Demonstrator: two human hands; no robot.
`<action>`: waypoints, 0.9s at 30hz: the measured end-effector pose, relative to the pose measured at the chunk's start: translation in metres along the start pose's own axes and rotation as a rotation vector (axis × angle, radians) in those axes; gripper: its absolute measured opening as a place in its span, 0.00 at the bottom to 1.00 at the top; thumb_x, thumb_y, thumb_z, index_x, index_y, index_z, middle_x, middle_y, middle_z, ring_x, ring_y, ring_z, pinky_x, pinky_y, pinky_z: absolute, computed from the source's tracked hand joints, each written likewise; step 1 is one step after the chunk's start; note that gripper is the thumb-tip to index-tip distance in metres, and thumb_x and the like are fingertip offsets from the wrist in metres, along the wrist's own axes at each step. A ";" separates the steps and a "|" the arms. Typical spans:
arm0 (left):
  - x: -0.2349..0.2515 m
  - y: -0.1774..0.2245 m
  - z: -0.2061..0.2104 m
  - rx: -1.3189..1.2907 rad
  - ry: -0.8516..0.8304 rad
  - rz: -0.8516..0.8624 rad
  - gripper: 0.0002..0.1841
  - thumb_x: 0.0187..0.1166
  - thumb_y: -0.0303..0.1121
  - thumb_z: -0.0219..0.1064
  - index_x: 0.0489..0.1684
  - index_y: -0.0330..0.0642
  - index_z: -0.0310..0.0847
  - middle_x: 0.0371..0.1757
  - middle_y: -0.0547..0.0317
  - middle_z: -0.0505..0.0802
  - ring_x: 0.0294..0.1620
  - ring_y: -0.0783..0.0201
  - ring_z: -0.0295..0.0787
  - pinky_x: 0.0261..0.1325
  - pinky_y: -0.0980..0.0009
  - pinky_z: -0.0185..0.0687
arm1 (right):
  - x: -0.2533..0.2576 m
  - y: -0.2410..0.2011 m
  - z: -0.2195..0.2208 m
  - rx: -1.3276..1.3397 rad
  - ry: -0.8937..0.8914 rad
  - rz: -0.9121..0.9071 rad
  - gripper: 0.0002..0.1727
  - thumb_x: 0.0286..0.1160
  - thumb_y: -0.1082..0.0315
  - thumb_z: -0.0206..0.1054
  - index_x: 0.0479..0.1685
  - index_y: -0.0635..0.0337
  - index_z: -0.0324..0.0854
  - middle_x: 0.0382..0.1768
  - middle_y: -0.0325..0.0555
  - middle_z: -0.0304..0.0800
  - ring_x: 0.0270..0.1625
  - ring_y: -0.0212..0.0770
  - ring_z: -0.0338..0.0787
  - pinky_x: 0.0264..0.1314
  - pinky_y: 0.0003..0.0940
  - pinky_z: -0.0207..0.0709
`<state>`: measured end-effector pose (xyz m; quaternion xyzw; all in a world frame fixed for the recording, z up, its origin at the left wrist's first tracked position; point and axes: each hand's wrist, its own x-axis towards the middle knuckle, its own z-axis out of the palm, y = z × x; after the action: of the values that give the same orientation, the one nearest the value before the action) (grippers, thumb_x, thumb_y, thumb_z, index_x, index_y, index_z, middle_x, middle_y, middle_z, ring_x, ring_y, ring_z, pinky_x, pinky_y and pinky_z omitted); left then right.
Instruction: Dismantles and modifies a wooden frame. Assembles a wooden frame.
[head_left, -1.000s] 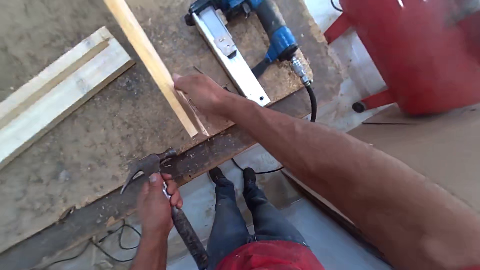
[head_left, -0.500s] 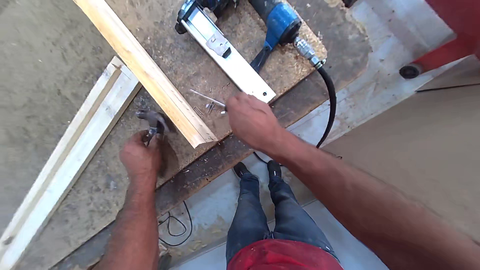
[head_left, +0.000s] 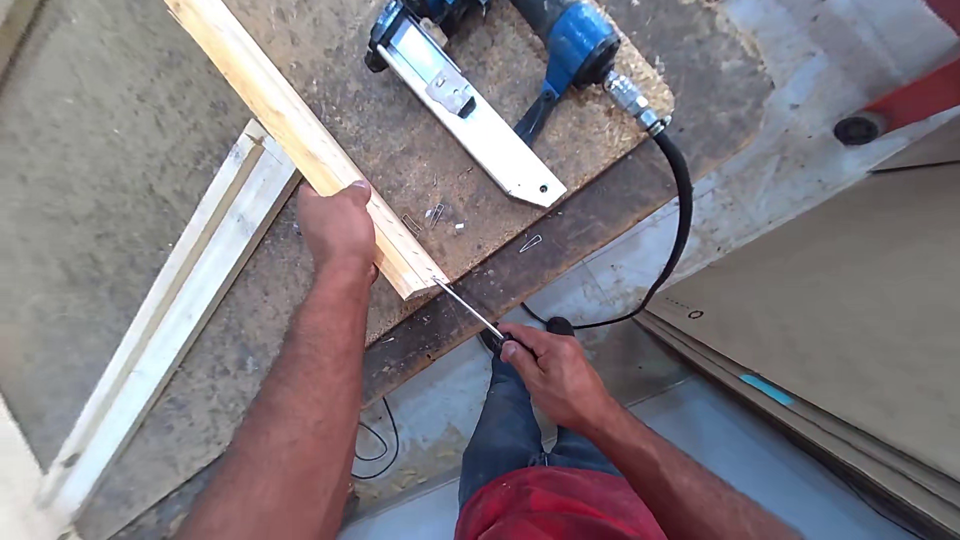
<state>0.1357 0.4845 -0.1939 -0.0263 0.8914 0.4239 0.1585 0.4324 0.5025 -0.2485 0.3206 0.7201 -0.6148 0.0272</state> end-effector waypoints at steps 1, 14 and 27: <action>0.000 -0.001 -0.001 0.014 0.003 0.009 0.24 0.77 0.35 0.70 0.71 0.43 0.73 0.54 0.51 0.91 0.50 0.61 0.94 0.52 0.56 0.94 | 0.002 -0.001 -0.001 0.009 -0.013 0.003 0.17 0.89 0.54 0.58 0.67 0.39 0.87 0.34 0.27 0.90 0.28 0.26 0.85 0.32 0.30 0.85; -0.001 -0.001 0.000 0.047 0.068 0.052 0.19 0.72 0.29 0.70 0.62 0.41 0.78 0.50 0.52 0.93 0.47 0.61 0.95 0.49 0.56 0.93 | -0.003 -0.059 0.127 0.854 0.108 0.200 0.21 0.93 0.59 0.51 0.69 0.63 0.79 0.20 0.43 0.81 0.14 0.38 0.79 0.16 0.37 0.80; 0.008 -0.011 -0.006 0.004 0.009 0.119 0.19 0.74 0.32 0.70 0.62 0.43 0.79 0.50 0.53 0.93 0.49 0.62 0.95 0.52 0.55 0.94 | 0.081 -0.066 -0.053 -0.392 -0.520 -0.155 0.18 0.94 0.57 0.53 0.56 0.61 0.82 0.30 0.49 0.85 0.32 0.45 0.87 0.38 0.47 0.84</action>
<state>0.1287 0.4741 -0.2008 0.0253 0.8928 0.4308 0.1290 0.3547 0.5822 -0.2137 0.0861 0.8159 -0.5259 0.2243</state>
